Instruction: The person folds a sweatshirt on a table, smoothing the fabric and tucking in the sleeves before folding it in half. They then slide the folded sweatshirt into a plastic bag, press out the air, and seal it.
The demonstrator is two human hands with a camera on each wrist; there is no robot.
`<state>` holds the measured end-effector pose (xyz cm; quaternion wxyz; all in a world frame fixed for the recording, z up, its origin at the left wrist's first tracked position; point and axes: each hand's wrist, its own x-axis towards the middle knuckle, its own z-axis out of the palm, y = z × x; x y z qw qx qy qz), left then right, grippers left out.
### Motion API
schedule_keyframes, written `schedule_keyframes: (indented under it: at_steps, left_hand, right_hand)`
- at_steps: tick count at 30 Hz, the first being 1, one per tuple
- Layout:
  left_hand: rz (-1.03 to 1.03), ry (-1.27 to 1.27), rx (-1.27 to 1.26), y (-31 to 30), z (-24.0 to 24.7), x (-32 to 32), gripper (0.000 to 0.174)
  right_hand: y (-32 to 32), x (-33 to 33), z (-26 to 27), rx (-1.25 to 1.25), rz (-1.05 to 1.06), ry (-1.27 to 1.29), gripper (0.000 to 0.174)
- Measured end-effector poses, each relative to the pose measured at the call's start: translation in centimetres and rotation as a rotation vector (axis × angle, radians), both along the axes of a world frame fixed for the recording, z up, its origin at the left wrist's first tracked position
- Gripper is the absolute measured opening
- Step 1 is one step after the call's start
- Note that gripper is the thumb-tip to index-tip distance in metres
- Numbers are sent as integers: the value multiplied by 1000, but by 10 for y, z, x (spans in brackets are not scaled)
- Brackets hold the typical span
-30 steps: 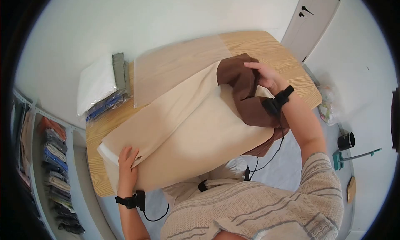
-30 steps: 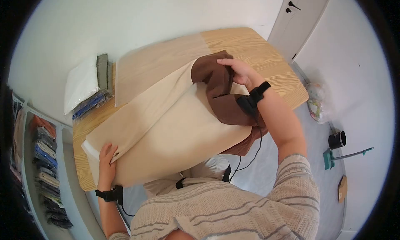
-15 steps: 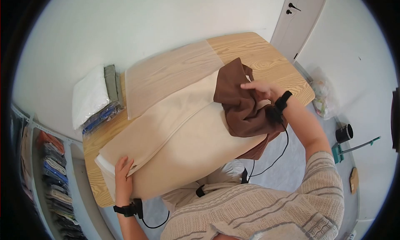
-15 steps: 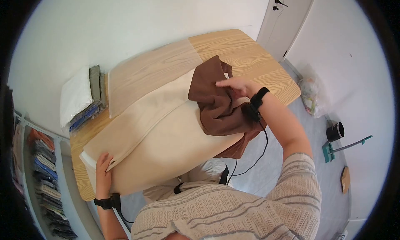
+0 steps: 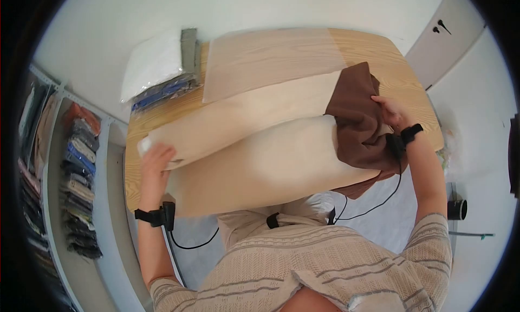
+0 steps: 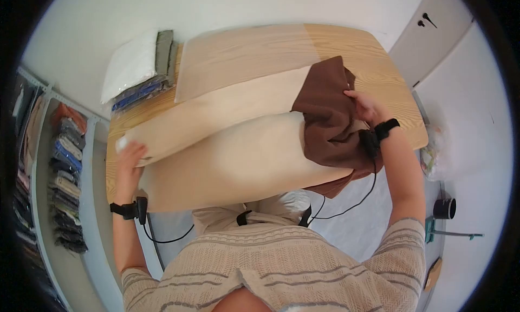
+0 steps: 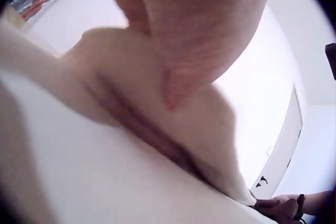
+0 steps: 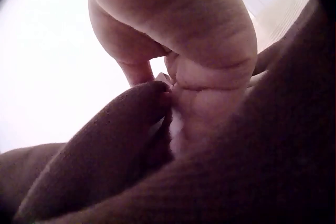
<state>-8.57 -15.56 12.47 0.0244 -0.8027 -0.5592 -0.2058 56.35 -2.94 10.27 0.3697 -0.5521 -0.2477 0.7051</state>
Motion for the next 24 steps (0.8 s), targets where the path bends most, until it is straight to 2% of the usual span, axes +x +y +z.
schedule_keyframes:
  at_steps: [1, 2, 4, 7, 8, 10, 11, 14, 15, 17, 18, 20, 23, 24]
  left_hand:
    - [-31, -85, -250, -1, -15, -7, 44]
    - [-16, -84, -253, -5, -20, -9, 44]
    - [4, -242, -250, -13, -26, -5, 47]
    - [48, -335, -280, -19, -14, 12, 52]
    - [46, -339, -281, -19, -15, 12, 52]
    - [26, -240, -281, -15, -22, 11, 55]
    - [11, -250, -288, -13, -25, 9, 55]
    - [25, -281, -346, -8, -19, 1, 52]
    - [14, -286, -346, -5, -24, -6, 52]
    - [-15, -371, -318, -2, -35, -25, 48]
    - [-27, -373, -313, -1, -37, -29, 48]
    - [-8, -373, -349, 2, -38, -31, 42]
    - [43, -490, -375, -3, -33, -18, 40]
    - [33, -473, -363, -2, -34, -18, 39]
  right_hand:
    - [-1, -7, 5, -2, 17, 4, 40]
    - [-6, -14, 13, 24, 16, -18, 41]
    - [-15, -27, 29, 84, 41, 4, 44]
    - [-34, -57, 46, 162, 114, -77, 48]
    - [-40, -65, 48, 161, 114, -82, 48]
    - [-52, -75, 54, 149, 306, -179, 50]
    - [-56, -76, 60, 141, 293, -191, 50]
    - [-72, -78, 85, 103, 147, 141, 46]
    - [-76, -74, 83, 104, 138, 135, 46]
    - [-82, -62, 73, 34, 91, -32, 41]
    - [-82, -55, 69, 40, 81, -37, 41]
    - [-82, -38, 62, -190, 481, -352, 30]
    - [-58, -7, 59, -52, 344, -401, 24]
    - [-44, 8, 51, 50, 376, -301, 23]
